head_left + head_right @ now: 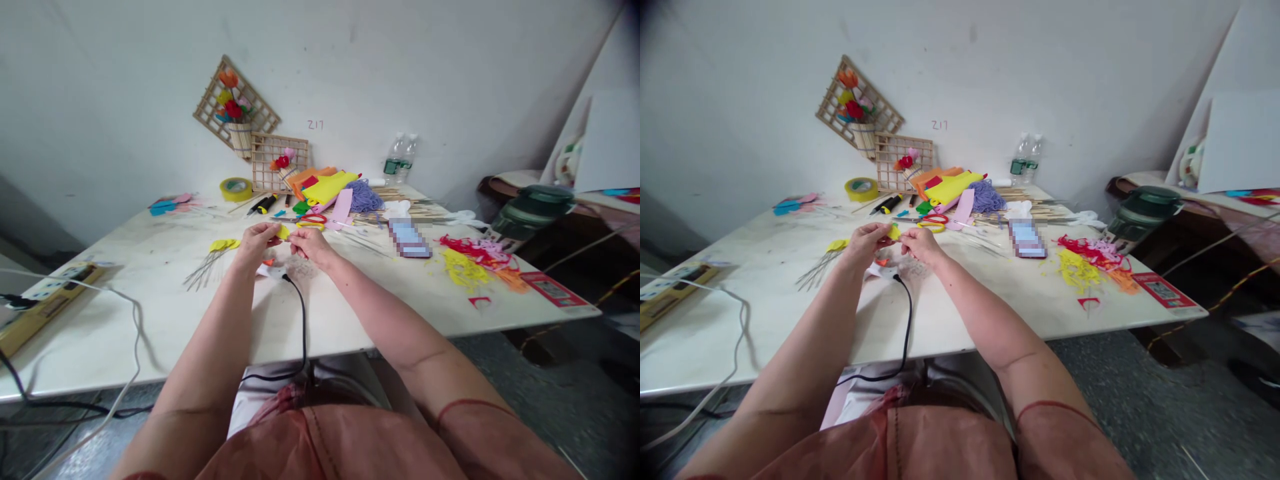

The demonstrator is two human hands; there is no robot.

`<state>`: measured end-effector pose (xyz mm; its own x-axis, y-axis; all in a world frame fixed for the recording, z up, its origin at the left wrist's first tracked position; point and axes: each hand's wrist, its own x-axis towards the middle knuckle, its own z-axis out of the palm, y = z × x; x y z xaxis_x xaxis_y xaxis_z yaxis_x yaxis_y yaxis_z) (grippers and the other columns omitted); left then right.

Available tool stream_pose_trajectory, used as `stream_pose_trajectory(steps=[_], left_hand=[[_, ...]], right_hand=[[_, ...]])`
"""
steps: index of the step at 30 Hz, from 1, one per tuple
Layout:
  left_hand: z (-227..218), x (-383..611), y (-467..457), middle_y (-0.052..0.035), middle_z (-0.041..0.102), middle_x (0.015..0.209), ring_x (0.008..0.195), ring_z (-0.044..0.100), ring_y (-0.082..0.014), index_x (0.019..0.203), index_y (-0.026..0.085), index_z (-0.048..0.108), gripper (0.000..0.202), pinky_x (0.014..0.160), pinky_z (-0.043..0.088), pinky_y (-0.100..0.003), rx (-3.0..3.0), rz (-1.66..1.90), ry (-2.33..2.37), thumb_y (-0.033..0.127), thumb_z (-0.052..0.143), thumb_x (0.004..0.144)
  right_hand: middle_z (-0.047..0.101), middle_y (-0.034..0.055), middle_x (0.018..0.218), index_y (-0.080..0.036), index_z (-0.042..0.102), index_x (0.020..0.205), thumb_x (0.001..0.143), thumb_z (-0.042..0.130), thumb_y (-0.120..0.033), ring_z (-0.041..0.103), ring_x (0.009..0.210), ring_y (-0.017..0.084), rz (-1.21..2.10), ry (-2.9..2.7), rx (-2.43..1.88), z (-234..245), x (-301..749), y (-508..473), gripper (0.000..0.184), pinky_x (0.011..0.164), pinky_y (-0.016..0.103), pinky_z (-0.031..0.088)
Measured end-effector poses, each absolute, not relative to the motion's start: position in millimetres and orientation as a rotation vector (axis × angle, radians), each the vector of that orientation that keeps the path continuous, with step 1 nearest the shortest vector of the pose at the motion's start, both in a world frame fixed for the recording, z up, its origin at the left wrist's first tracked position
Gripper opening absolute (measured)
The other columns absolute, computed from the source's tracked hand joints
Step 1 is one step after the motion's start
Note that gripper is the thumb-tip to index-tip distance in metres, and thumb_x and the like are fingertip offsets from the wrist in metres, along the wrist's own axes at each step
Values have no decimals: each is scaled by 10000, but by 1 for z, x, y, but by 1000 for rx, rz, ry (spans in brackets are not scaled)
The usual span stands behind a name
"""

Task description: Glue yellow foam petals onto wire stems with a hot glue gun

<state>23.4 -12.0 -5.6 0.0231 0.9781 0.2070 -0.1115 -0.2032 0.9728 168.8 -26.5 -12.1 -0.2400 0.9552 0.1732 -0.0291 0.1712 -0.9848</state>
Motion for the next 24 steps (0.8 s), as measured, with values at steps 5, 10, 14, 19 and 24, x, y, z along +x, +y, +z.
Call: stream_pose_trajectory(steps=[5,10,14,19,24], left_hand=[[-4,25,-13,17,539,505,486,492,-72,559,145,617,295,542,433,-209,1327,1392,1047,395,769,528],[-5,24,-11,13,548,519,508,499,-82,534,149,608,276,550,427,-221,1380,1410,1054,365,777,506],[-4,22,-13,5,565,546,543,530,-98,571,151,620,259,569,427,-229,1400,1381,1013,358,770,528],[-1,19,-18,0,564,547,496,489,-88,588,155,617,253,499,374,-222,1470,1339,1034,372,746,575],[-1,21,-19,0,559,531,476,485,-93,590,156,609,260,460,341,-218,1505,1269,1121,378,742,567]], right_hand=[[515,-60,442,-153,508,589,774,512,-160,340,326,28,1140,-1506,-955,-17,167,-22,185,355,161,254],[507,-61,438,-148,511,574,767,506,-146,335,331,23,1087,-1566,-977,-18,168,-22,193,360,156,250],[491,-69,418,-142,511,595,771,507,-124,311,298,17,1240,-1507,-938,-12,169,-27,177,328,157,216],[501,-66,414,-133,523,630,772,520,-114,298,274,17,1442,-1426,-876,-11,171,-28,144,295,163,176],[529,-53,444,-125,544,690,766,547,-134,307,281,20,1652,-1372,-876,-17,177,-23,76,291,161,171]])
